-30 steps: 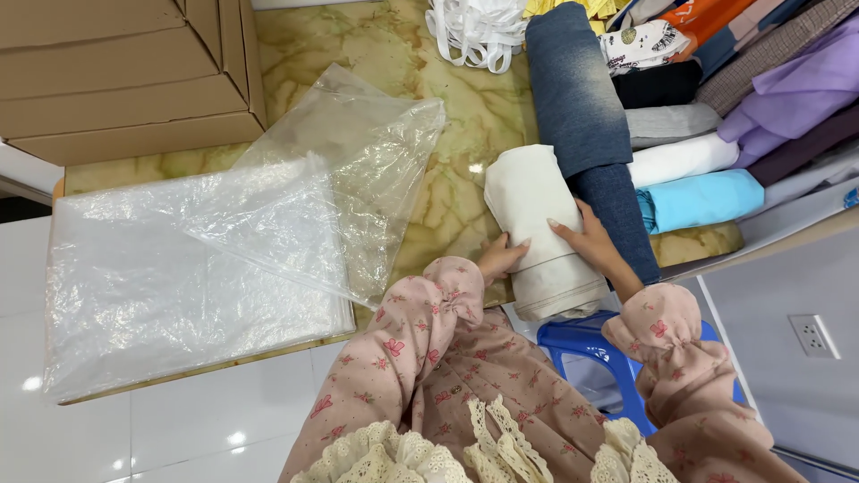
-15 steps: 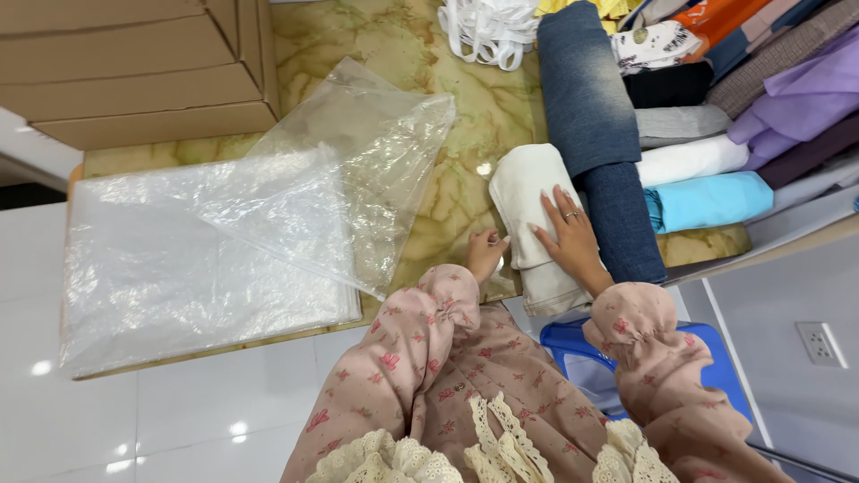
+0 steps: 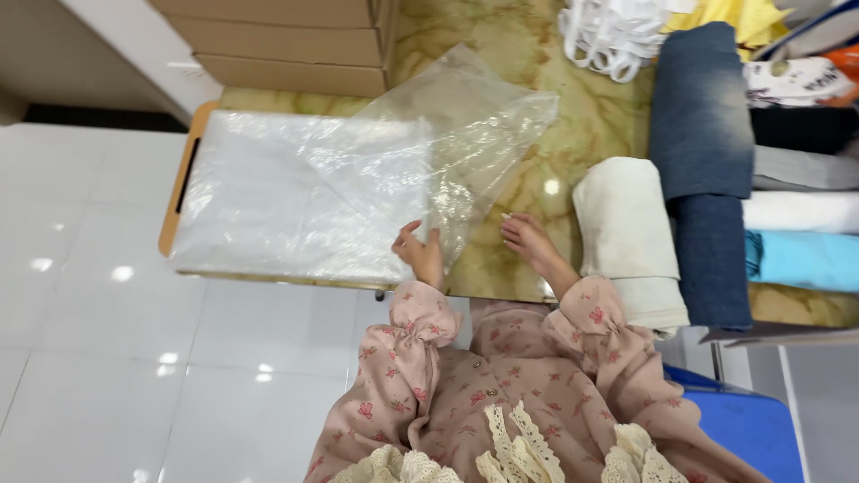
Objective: The person removes a pair of white pants from a plastic bag, folds them, and places them on a table. They then unfold the pants, place them on a hanger, and hang them on a clothing rack.
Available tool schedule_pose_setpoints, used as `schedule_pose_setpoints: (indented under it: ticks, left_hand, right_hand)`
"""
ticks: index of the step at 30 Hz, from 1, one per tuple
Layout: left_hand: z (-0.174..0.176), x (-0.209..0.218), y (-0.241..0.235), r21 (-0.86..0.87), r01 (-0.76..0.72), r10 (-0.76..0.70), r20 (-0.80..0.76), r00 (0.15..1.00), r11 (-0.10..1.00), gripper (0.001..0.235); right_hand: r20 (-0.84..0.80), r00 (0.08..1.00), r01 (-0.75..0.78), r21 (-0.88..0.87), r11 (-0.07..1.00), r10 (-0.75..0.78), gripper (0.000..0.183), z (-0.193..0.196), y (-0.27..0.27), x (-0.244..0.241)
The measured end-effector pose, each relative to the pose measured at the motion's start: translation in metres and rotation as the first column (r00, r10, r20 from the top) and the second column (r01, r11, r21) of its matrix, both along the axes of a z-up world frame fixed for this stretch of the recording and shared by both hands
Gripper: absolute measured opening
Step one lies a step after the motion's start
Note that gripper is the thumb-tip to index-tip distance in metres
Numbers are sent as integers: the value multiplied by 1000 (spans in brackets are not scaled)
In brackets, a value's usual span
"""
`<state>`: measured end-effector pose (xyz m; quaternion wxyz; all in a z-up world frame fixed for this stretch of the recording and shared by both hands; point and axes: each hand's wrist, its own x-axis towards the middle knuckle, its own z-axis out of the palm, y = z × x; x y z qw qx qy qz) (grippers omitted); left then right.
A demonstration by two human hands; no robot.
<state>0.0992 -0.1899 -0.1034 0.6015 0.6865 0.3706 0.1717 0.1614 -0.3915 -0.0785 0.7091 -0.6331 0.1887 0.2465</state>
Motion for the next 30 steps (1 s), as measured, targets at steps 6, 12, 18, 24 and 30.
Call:
schedule_pose_setpoints:
  ticks: [6, 12, 18, 24, 30]
  left_hand:
    - [-33, -5, 41, -310, 59, -106, -137, 985, 949, 79]
    - [-36, 13, 53, -143, 64, -75, -72, 995, 988, 70]
    - [-6, 20, 79, -163, 303, -281, 145, 949, 939, 40]
    - [-8, 24, 175, -118, 546, -506, 254, 824, 829, 37]
    - [28, 39, 235, 46, 481, -483, 75, 872, 876, 41]
  right_hand:
    - [-50, 999, -11, 12, 1000, 12, 65, -36, 22, 18]
    - [-124, 986, -103, 73, 992, 111, 40, 6, 50, 6]
    - [-106, 989, 124, 202, 972, -104, 22, 12, 46, 60]
    - [-1, 923, 375, 214, 902, -384, 45, -12, -22, 164]
    - [-41, 961, 276, 155, 949, -272, 33, 4, -70, 199]
